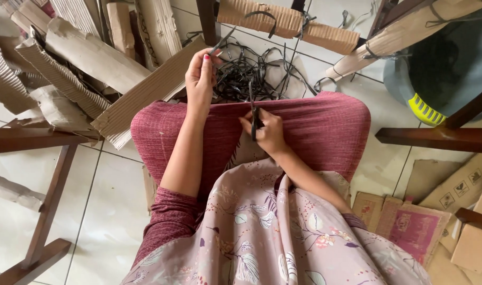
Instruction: The person sits cross-legged and uses scissors to cut black cord, then wraps the cord around a cardboard tube attached to a wooden frame. They repeatedly tie and secure the cord in place.
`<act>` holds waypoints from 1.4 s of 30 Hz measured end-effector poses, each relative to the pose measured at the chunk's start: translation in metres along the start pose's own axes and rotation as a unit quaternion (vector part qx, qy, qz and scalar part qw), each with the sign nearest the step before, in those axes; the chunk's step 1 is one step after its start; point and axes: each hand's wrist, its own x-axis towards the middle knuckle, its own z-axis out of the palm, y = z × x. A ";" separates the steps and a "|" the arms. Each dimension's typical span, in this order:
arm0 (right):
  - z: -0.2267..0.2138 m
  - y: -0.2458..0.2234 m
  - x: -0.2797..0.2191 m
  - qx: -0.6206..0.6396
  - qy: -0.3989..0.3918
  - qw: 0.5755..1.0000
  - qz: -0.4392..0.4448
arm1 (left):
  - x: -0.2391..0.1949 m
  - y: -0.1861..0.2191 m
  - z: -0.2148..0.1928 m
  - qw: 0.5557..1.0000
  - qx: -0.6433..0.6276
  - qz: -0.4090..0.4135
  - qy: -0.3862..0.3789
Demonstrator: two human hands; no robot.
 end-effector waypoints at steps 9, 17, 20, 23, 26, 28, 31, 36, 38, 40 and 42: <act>-0.065 -0.002 0.010 0.084 -0.370 0.857 0.347 | 0.001 0.001 -0.002 0.956 -0.237 -0.113 -0.130; -0.101 -0.030 0.033 -0.149 -0.471 0.795 0.354 | 0.001 0.015 -0.004 0.929 -0.277 -0.071 -0.233; -0.106 -0.043 0.044 -0.181 -0.484 0.778 0.358 | 0.001 0.020 -0.007 0.912 -0.305 -0.096 -0.257; -0.106 -0.051 0.052 -0.198 -0.498 0.763 0.360 | 0.003 0.021 -0.013 0.895 -0.329 -0.118 -0.277; -0.106 -0.055 0.057 -0.206 -0.508 0.757 0.355 | 0.003 0.025 -0.014 0.886 -0.328 -0.153 -0.290; -0.105 -0.053 0.058 -0.205 -0.512 0.757 0.349 | 0.004 0.024 -0.014 0.884 -0.324 -0.167 -0.292; -0.106 -0.047 0.057 -0.226 -0.502 0.769 0.324 | 0.006 0.021 -0.013 0.884 -0.310 -0.172 -0.305; -0.115 -0.015 0.045 -0.195 -0.470 0.811 0.289 | 0.006 0.037 -0.014 0.871 -0.302 -0.254 -0.291; -0.118 -0.008 0.042 -0.187 -0.466 0.817 0.284 | 0.006 0.031 -0.016 0.846 -0.350 -0.259 -0.308; -0.120 -0.003 0.038 -0.180 -0.461 0.823 0.280 | 0.006 0.031 -0.016 0.817 -0.396 -0.263 -0.325; -0.121 0.000 0.036 -0.151 -0.454 0.828 0.292 | 0.006 0.038 -0.015 0.813 -0.387 -0.273 -0.339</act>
